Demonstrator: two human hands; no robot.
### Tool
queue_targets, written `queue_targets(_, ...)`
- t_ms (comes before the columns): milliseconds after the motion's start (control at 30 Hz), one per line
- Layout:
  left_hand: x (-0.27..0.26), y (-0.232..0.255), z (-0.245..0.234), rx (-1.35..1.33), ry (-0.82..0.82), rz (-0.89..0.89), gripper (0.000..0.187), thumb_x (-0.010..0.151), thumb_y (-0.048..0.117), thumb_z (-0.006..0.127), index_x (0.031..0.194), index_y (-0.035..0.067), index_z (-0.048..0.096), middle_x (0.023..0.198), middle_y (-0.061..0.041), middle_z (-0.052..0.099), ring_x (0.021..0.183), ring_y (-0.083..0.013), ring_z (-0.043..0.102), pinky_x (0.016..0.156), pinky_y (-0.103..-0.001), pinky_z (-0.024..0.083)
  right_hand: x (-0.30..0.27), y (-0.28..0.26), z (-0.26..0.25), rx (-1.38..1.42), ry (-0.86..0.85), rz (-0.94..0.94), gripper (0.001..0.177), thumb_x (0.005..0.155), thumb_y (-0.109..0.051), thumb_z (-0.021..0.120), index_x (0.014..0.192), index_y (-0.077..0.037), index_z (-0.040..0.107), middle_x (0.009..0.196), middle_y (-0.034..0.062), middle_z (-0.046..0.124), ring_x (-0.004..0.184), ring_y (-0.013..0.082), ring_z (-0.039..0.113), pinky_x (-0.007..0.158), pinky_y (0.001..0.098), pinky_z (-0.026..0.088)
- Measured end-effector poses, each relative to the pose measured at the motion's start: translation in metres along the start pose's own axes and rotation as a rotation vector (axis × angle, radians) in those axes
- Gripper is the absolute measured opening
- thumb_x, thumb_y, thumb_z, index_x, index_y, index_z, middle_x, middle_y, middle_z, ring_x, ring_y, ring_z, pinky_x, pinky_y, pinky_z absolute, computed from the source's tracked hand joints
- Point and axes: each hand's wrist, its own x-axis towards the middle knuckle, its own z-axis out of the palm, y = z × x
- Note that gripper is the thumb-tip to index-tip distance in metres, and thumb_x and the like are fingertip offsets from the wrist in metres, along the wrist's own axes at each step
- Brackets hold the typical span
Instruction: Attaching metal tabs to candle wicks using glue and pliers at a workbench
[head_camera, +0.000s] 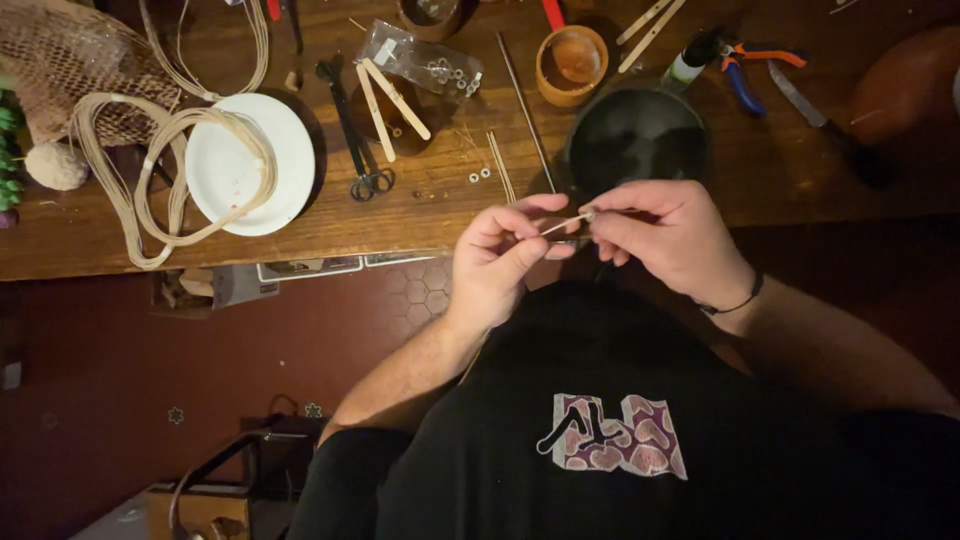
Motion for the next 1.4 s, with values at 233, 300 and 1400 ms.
queue_targets(233,0.009,-0.004,-0.003,0.022,0.101,-0.131,0.010,0.098,-0.010,0.061,0.099,-0.006,0.051,0.127,-0.040,0.060,0.109,-0.0525,0.068,0.081,-0.050,0.067,0.016,-0.047,-0.014,-0.587,-0.103,-0.250,0.008,0.090,0.001,0.079,0.094,-0.006,0.081,0.077,0.0099,0.074,0.066,0.0193,0.067,0.055,0.0309,0.054)
queue_targets(300,0.013,-0.002,-0.001,0.043,0.120,-0.148,0.011,0.099,-0.010,0.060,0.099,-0.005,0.051,0.124,-0.040,0.062,0.106,-0.0512,0.069,0.079,-0.048,0.067,0.018,-0.051,-0.017,-0.665,-0.148,-0.275,0.007,0.091,0.000,0.078,0.091,-0.007,0.081,0.079,0.0100,0.075,0.069,0.0228,0.068,0.059,0.0343,0.054)
queue_targets(1400,0.001,-0.036,-0.015,-0.073,-0.282,-0.381,0.049,0.087,0.000,0.082,0.128,-0.016,0.061,0.123,-0.025,0.063,0.105,-0.0337,0.072,0.091,-0.050,0.063,0.028,-0.041,-0.069,-0.748,-0.380,0.293,0.014,0.085,-0.023,0.080,0.094,-0.013,0.084,0.088,0.0077,0.081,0.088,0.0233,0.075,0.078,0.0405,0.059)
